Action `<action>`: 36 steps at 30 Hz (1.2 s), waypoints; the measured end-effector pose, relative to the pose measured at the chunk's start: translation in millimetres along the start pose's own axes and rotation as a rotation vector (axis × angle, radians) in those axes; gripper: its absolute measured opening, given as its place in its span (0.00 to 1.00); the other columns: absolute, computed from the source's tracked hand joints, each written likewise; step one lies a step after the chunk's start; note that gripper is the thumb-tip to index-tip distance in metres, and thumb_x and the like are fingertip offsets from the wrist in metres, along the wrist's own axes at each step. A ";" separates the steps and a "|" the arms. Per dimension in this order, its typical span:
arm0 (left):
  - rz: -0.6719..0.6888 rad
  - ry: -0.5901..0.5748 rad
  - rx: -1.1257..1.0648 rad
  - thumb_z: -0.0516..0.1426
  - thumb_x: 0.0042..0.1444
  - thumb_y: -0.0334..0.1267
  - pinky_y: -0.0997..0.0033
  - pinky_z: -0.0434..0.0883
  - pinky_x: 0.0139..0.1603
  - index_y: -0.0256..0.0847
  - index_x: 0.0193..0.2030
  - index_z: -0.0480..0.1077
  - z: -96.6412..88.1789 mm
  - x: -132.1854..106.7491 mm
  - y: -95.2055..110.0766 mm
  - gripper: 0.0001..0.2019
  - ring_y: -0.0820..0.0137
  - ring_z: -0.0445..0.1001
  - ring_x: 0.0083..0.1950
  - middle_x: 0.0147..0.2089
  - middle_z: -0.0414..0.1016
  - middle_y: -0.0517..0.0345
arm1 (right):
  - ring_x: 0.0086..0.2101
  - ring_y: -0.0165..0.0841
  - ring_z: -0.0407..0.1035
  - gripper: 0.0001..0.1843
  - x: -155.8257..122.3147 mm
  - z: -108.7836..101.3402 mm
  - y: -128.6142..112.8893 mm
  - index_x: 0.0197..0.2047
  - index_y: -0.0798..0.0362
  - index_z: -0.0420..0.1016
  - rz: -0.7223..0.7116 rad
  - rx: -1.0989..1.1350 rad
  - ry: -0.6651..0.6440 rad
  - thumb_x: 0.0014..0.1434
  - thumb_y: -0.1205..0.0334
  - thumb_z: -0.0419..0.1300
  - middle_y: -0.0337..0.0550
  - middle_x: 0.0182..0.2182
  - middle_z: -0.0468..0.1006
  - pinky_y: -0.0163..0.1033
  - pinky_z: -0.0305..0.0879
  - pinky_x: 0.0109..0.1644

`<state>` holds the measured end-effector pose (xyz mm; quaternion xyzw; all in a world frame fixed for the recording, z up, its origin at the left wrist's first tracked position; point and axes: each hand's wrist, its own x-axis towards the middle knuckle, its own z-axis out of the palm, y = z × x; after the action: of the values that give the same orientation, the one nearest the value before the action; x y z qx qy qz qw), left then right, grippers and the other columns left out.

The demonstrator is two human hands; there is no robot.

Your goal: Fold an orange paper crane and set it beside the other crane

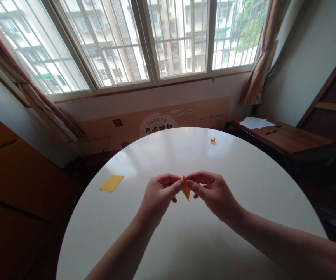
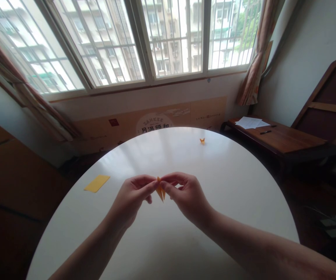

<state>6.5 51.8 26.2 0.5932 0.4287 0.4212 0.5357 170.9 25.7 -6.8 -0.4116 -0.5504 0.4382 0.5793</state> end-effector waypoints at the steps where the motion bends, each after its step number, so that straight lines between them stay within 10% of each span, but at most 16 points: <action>1: -0.007 0.002 -0.005 0.69 0.47 0.45 0.80 0.66 0.22 0.35 0.31 0.80 0.0 0.1 0.0 0.14 0.75 0.69 0.25 0.27 0.79 0.54 | 0.30 0.33 0.74 0.13 0.0 0.0 -0.2 0.38 0.52 0.83 0.002 -0.001 -0.002 0.57 0.51 0.68 0.44 0.32 0.83 0.36 0.71 0.30; 36: -0.042 -0.052 0.179 0.66 0.51 0.49 0.78 0.65 0.22 0.34 0.33 0.80 3.4 -2.9 1.4 0.16 0.74 0.67 0.24 0.27 0.78 0.53 | 0.30 0.34 0.73 0.15 3.8 -3.7 -1.5 0.35 0.55 0.82 0.099 0.160 -0.083 0.53 0.51 0.70 0.44 0.29 0.80 0.35 0.70 0.29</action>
<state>9.0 48.1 27.2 0.6406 0.4628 0.3542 0.5001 174.7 28.9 -4.5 -0.3723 -0.5163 0.5253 0.5647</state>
